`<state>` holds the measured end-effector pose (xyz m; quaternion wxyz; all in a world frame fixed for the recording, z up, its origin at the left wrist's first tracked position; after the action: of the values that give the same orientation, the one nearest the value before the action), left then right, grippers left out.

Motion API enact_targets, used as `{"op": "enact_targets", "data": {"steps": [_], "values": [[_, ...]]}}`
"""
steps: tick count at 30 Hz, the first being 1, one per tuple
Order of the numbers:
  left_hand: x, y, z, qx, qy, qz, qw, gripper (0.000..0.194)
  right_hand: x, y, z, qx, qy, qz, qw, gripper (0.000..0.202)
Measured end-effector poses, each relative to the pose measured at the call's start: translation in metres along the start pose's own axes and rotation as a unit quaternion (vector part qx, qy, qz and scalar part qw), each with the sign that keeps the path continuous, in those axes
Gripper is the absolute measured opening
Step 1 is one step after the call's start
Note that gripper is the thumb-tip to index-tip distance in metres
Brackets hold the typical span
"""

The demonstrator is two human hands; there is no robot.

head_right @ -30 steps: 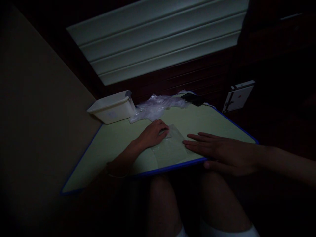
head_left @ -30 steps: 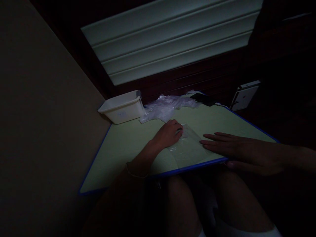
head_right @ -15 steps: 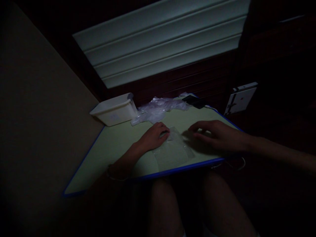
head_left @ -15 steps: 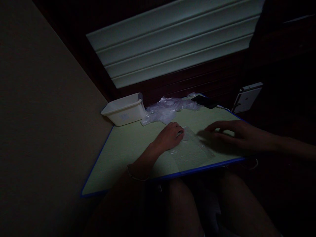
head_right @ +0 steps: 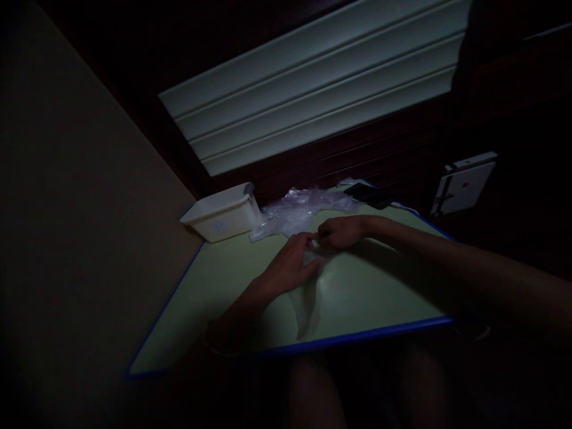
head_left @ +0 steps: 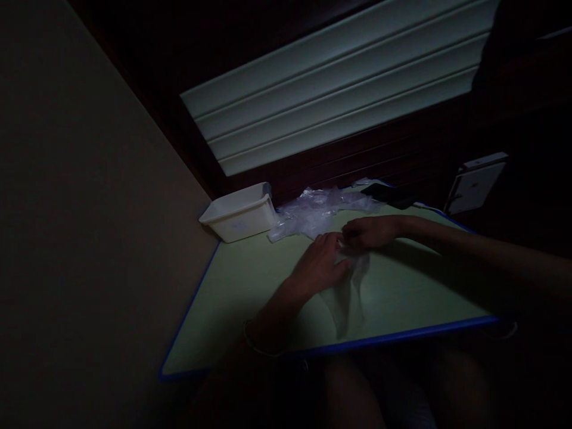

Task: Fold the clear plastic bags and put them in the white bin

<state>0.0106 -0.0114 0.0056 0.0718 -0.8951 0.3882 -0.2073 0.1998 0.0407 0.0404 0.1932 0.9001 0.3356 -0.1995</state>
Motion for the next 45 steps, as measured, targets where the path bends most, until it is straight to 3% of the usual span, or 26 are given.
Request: {"op": "enact_targets", "data": {"steps": [6,11,15,18,20,24,28,33,45], "values": [[-0.005,0.003,-0.004,-0.018,0.000,0.015,1.000,0.060,-0.003,0.004,0.009,0.023,0.027,-0.004,0.999,0.027],[0.001,0.002,-0.004,-0.005,-0.029,-0.038,0.999,0.058,-0.003,0.004,0.016,0.040,0.012,-0.006,0.999,0.020],[-0.003,0.000,-0.005,0.018,-0.010,-0.061,0.998,0.063,0.000,0.005,0.018,0.056,-0.065,-0.060,0.995,0.014],[-0.014,-0.001,-0.013,0.057,0.064,-0.100,0.991,0.062,0.002,0.007,0.020,0.063,-0.169,-0.069,0.981,0.016],[-0.022,-0.001,-0.020,0.075,0.161,-0.147,0.973,0.054,0.003,0.009,0.021,0.081,-0.244,-0.057,0.965,0.020],[-0.036,-0.003,-0.028,0.058,0.376,-0.226,0.897,0.045,0.002,0.011,0.022,0.117,-0.348,-0.031,0.929,0.025],[-0.040,-0.002,-0.027,0.036,0.443,-0.238,0.863,0.045,-0.001,0.012,0.022,0.170,-0.403,-0.019,0.899,0.028],[-0.039,-0.002,-0.021,0.066,0.420,-0.239,0.873,0.039,0.000,0.008,0.025,0.189,-0.420,-0.018,0.887,0.028],[-0.040,-0.002,-0.019,0.040,0.409,-0.210,0.887,0.033,-0.007,0.011,0.027,0.099,-0.459,-0.030,0.882,0.032]]}}
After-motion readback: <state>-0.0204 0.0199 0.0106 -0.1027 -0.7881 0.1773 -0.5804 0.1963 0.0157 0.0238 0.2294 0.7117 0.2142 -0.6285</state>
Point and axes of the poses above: each hand's wrist, its own y-axis away from the middle knuckle, its own z-axis out of the palm, x = y × z, the point moved 1 cm from there along -y, towards the middle knuckle, and after that the axes turned 3 degrees about -x, right-handed, at the moved point
